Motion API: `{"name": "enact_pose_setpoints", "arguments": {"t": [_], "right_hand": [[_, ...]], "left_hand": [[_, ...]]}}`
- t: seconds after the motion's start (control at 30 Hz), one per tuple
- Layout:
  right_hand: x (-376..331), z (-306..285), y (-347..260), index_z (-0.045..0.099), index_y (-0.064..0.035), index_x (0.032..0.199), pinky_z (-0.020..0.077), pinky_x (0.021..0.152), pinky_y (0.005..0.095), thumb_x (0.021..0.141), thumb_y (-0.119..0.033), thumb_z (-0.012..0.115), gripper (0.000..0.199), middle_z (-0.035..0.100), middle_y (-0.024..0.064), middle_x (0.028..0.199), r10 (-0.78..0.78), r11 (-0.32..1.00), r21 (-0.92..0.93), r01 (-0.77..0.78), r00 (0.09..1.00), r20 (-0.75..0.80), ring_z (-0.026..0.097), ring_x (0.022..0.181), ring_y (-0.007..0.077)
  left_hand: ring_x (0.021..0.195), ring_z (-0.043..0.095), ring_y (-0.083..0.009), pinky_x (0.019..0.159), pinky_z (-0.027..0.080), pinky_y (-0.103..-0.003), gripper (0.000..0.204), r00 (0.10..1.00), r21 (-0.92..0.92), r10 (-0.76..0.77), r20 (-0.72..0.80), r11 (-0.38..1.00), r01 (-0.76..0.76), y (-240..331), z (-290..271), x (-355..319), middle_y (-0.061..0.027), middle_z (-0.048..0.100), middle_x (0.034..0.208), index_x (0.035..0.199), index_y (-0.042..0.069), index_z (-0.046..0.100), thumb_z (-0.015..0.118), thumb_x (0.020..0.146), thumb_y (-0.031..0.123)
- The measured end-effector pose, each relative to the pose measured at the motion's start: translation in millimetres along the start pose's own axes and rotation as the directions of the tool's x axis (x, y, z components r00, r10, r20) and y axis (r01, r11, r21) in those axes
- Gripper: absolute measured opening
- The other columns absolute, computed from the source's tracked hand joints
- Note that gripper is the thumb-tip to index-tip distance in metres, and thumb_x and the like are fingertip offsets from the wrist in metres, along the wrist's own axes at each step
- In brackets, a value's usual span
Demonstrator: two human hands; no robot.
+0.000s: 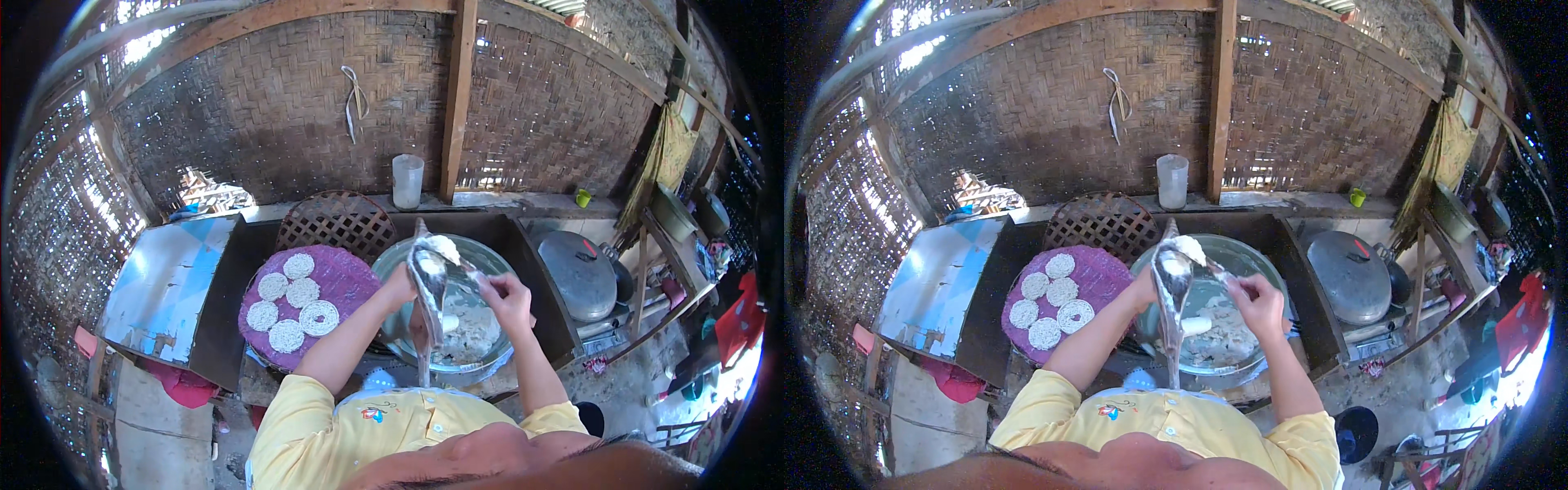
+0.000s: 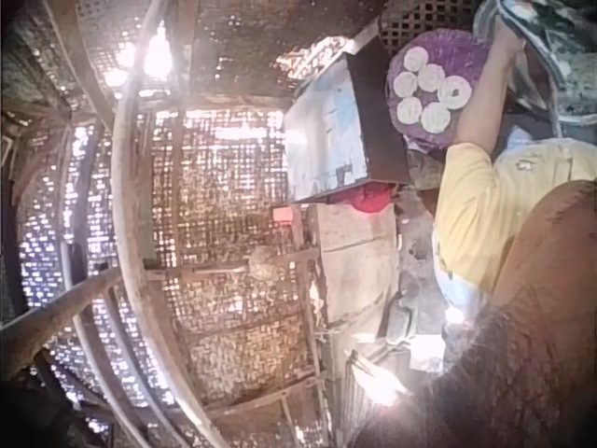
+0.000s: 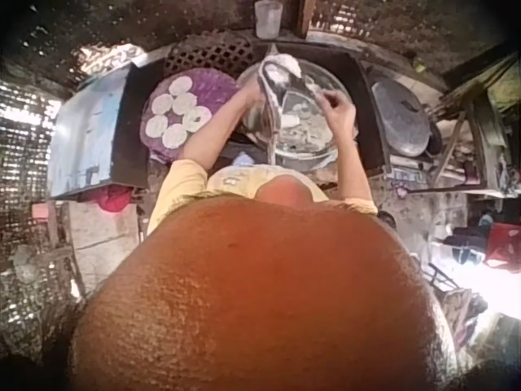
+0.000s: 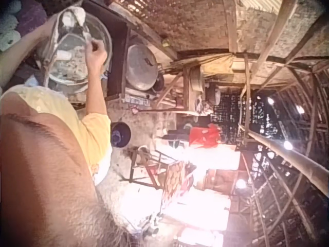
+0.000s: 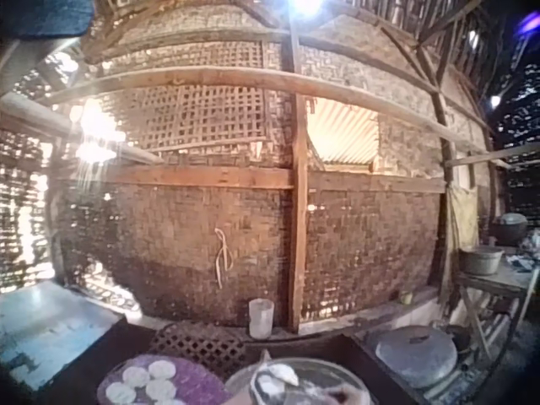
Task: The person prepares crackers by using a spoon to scoop a dough mixture from a large bowl onto a specialized extruder tool and then pressing the mixture through a ring template onto a purple surface.
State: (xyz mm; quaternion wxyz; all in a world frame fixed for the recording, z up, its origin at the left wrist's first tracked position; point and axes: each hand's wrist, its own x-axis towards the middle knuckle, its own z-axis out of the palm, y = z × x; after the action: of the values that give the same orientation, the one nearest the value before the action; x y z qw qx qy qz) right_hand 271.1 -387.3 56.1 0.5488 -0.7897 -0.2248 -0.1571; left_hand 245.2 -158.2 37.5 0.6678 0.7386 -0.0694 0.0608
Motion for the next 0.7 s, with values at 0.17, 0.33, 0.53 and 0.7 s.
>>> {"name": "enact_pose_setpoints", "arguments": {"t": [0.17,0.33,0.53,0.7], "right_hand": [[-10,-1,-11,0.062,0.0004,0.076,0.0424,0.049,0.0227,0.069,-0.014,0.072,0.019,0.059,0.0070,0.060,-0.232,0.966,-0.129,0.225,0.972,-0.046,0.054,0.054,0.0080],[-12,-22,9,0.062,-0.0004,0.076,0.0400,0.051,0.0207,0.069,-0.015,0.072,0.019,0.058,0.0040,0.062,-0.015,0.976,0.215,-0.033,0.976,0.217,0.049,0.055,0.0050],[4,-6,14,0.062,0.0007,0.077,0.0403,0.053,0.0210,0.070,-0.020,0.072,0.024,0.060,0.0009,0.066,0.061,0.998,0.006,-0.062,0.997,0.055,0.049,0.058,0.0047],[-14,-28,22,0.060,0.0005,0.079,0.0391,0.052,0.0199,0.070,-0.014,0.071,0.021,0.058,0.0013,0.067,-0.006,0.912,0.388,-0.134,0.940,0.341,0.050,0.058,0.0060]], "left_hand": [[0.093,0.054,-0.0131,0.082,0.043,-0.029,0.035,0.999,0.101,0.041,-0.028,0.994,-0.038,-3,1,5,-0.0046,0.058,0.103,0.108,0.005,0.053,0.061,0.074,0.008],[0.095,0.053,-0.0135,0.082,0.043,-0.030,0.033,0.991,-0.225,-0.126,-0.052,0.968,0.111,-14,-18,13,-0.0042,0.057,0.104,0.110,0.006,0.052,0.058,0.079,0.013],[0.091,0.053,-0.0125,0.080,0.044,-0.028,0.032,0.998,-0.380,-0.025,0.059,0.924,0.046,12,-2,11,-0.0043,0.057,0.104,0.110,0.005,0.053,0.058,0.078,0.008],[0.067,0.058,-0.0205,0.071,0.051,-0.039,0.017,0.948,-0.452,-0.222,-0.226,0.886,0.100,38,-23,-8,-0.0058,0.056,0.078,0.086,0.004,0.056,0.061,0.071,-0.001]]}}
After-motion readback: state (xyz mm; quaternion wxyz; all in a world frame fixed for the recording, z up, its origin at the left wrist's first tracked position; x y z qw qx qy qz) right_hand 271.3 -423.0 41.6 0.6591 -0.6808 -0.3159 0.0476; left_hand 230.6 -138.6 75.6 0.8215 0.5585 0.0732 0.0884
